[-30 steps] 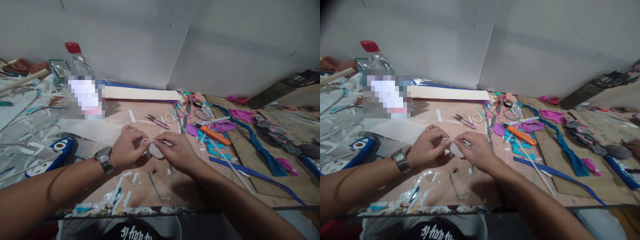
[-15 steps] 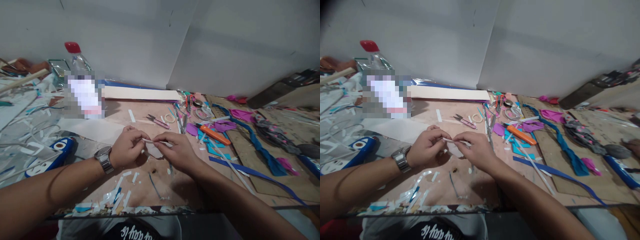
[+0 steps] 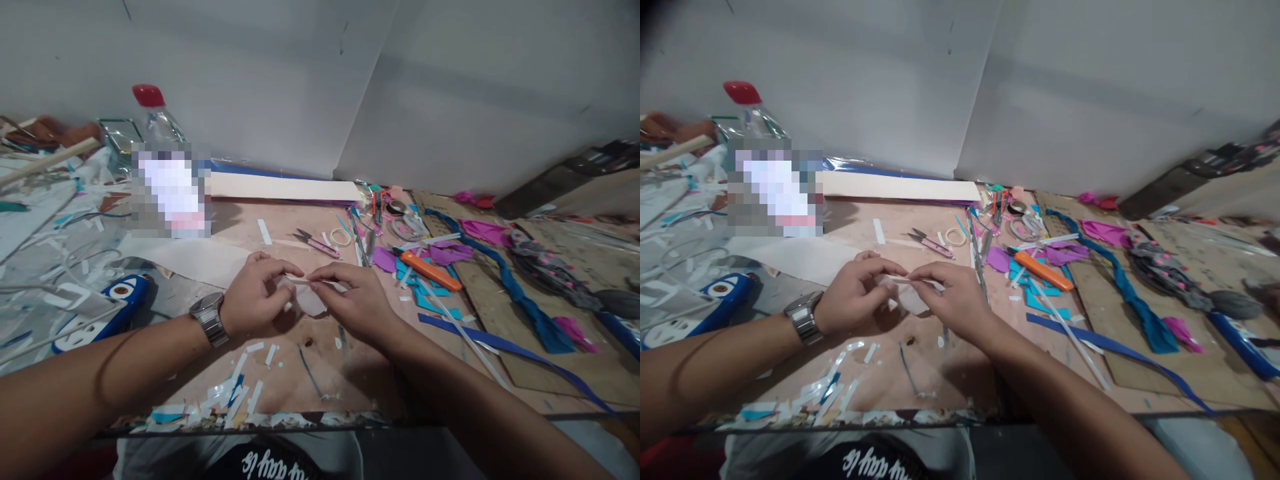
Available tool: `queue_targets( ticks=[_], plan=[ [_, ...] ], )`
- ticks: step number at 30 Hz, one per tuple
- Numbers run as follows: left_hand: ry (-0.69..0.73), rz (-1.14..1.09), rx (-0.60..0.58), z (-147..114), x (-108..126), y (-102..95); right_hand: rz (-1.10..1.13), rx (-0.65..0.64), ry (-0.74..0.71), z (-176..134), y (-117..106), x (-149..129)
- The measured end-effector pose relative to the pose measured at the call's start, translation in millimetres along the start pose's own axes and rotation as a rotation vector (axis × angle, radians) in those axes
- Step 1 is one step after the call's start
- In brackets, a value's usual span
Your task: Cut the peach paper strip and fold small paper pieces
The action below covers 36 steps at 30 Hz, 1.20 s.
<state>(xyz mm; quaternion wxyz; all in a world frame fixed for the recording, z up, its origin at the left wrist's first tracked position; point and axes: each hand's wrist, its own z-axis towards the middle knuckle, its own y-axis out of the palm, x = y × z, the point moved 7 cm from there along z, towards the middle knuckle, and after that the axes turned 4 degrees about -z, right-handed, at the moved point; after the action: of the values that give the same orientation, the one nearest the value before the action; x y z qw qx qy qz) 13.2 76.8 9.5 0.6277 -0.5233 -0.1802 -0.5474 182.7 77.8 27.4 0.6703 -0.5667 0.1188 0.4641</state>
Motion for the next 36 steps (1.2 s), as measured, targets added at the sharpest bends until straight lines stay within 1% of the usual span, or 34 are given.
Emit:
queue_targets(
  ticks=[3,9,16,21,26,32,36],
  plan=[
    [0.034,0.04,-0.024,0.2,3.9,2.2,0.013,-0.015,-0.029,-1.0,1.4,-2.4],
    [0.019,0.032,-0.055,1.6,5.1,3.9,0.036,-0.034,-0.069,-0.6,1.9,-6.6],
    [-0.005,-0.039,-0.019,1.0,-0.4,2.3,0.026,0.004,-0.142,0.4,-1.6,-12.7],
    [-0.03,-0.036,-0.036,0.8,-2.2,2.3,0.012,0.003,-0.149,0.8,-2.0,-12.6],
    [0.0,-0.038,-0.093,1.2,2.9,3.5,0.014,-0.004,-0.157,0.7,-2.4,-14.6],
    [-0.035,-0.021,-0.071,1.2,-0.2,3.2,0.018,-0.005,-0.184,0.4,-2.2,-17.2],
    [-0.023,-0.021,-0.076,1.2,-0.1,3.7,0.017,0.018,-0.187,0.5,-3.8,-16.6]
  ],
)
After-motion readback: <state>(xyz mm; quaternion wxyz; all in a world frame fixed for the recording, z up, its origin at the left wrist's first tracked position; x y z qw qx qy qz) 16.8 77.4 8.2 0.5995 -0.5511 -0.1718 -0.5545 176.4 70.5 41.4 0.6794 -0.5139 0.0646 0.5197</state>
